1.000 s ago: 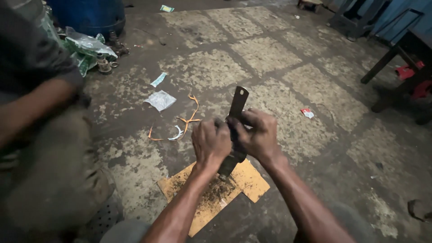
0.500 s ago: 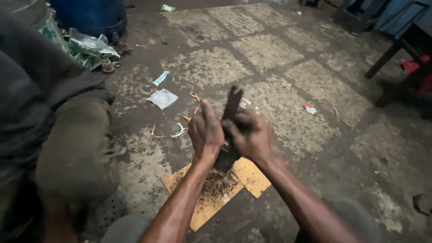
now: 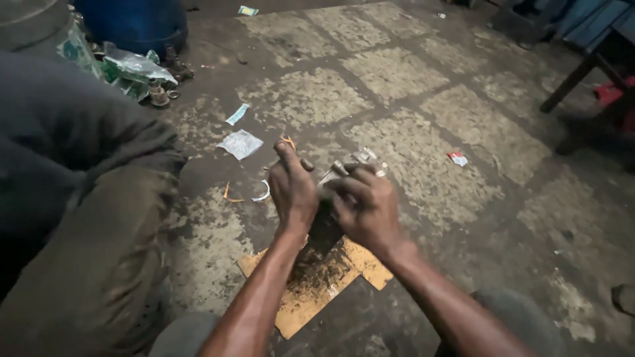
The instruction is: Scraping debris and cleaning the surface of a metal engine casing using a file and a metal tool.
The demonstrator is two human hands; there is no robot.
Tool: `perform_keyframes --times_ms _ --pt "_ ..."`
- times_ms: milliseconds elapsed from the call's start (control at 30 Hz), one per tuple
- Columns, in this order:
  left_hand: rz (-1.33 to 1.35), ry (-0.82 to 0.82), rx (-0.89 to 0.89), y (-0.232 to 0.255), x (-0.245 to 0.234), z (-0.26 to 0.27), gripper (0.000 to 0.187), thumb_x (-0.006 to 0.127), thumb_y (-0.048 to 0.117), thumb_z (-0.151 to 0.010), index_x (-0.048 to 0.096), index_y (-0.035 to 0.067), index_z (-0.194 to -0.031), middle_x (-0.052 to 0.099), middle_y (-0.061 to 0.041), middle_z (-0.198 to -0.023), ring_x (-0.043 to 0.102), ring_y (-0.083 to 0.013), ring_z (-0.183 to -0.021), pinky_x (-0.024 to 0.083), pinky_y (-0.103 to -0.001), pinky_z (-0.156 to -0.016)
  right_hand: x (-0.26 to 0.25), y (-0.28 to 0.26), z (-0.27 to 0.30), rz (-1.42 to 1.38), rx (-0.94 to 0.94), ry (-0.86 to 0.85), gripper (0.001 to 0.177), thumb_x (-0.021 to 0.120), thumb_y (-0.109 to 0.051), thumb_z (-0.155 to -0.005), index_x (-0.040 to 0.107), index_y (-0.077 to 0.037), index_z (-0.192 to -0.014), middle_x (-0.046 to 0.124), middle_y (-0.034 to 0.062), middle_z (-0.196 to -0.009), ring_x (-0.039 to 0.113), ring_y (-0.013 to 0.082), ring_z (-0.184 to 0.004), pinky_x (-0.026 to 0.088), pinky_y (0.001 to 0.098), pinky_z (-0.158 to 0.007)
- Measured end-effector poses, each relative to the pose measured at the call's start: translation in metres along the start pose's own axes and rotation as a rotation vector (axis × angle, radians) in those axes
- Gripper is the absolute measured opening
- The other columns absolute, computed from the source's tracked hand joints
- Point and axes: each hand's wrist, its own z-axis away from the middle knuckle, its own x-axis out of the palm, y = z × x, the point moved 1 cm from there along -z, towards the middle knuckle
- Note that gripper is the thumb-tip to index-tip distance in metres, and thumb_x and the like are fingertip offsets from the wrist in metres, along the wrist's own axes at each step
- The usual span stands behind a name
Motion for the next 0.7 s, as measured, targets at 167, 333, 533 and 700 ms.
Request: perform_keyframes --times_ms 167,333,533,700 --pt "-0.034 0.025 0.003 -0.021 -0.007 -0.015 0.065 0.018 0.062 -0.106 0.042 0.020 -0.062 0.038 0.003 -0.052 0.035 -0.0151 -0.043 0.036 -0.043 -0.051 0.002 0.025 -0.001 -0.310 0.609 -0.045 0.012 0.078 -0.021 -0.089 0.079 -0.011 -0.096 0.073 0.0104 -0.092 0.075 0.0176 -0.076 0.061 0.0364 -0.062" --pt "-0.157 -0.124 0.236 -0.002 -0.038 -0.014 0.069 0.043 0.072 -0.095 0.056 0.009 -0.070 0.054 -0.001 -0.057 0.044 -0.0143 -0.044 0.043 -0.039 -0.049 -0.029 0.068 -0.003 -0.349 0.996 0.135 0.018 0.081 -0.018 -0.089 0.080 -0.003 -0.097 0.079 0.0168 -0.087 0.069 0.0214 -0.068 0.055 0.0344 -0.059" --pt "-0.490 -0.412 0.037 0.045 -0.085 -0.007 0.081 0.068 0.069 -0.071 0.070 0.006 -0.123 0.075 -0.011 -0.069 0.077 -0.0244 -0.056 0.063 -0.042 -0.065 -0.027 0.100 0.016 -0.532 1.135 0.192 0.020 0.076 -0.007 -0.080 0.075 0.001 -0.098 0.078 0.0131 -0.086 0.072 0.0166 -0.070 0.058 0.0324 -0.062" --pt "-1.032 -0.483 0.089 0.093 -0.078 0.007 0.126 0.084 0.072 -0.050 0.042 0.015 -0.155 0.059 -0.020 -0.130 0.067 -0.0332 -0.108 0.056 -0.053 -0.092 0.010 0.058 0.001 -0.402 1.171 -0.112 0.024 0.084 -0.018 -0.077 0.077 0.000 -0.091 0.078 0.0151 -0.085 0.071 0.0206 -0.074 0.057 0.0344 -0.071"
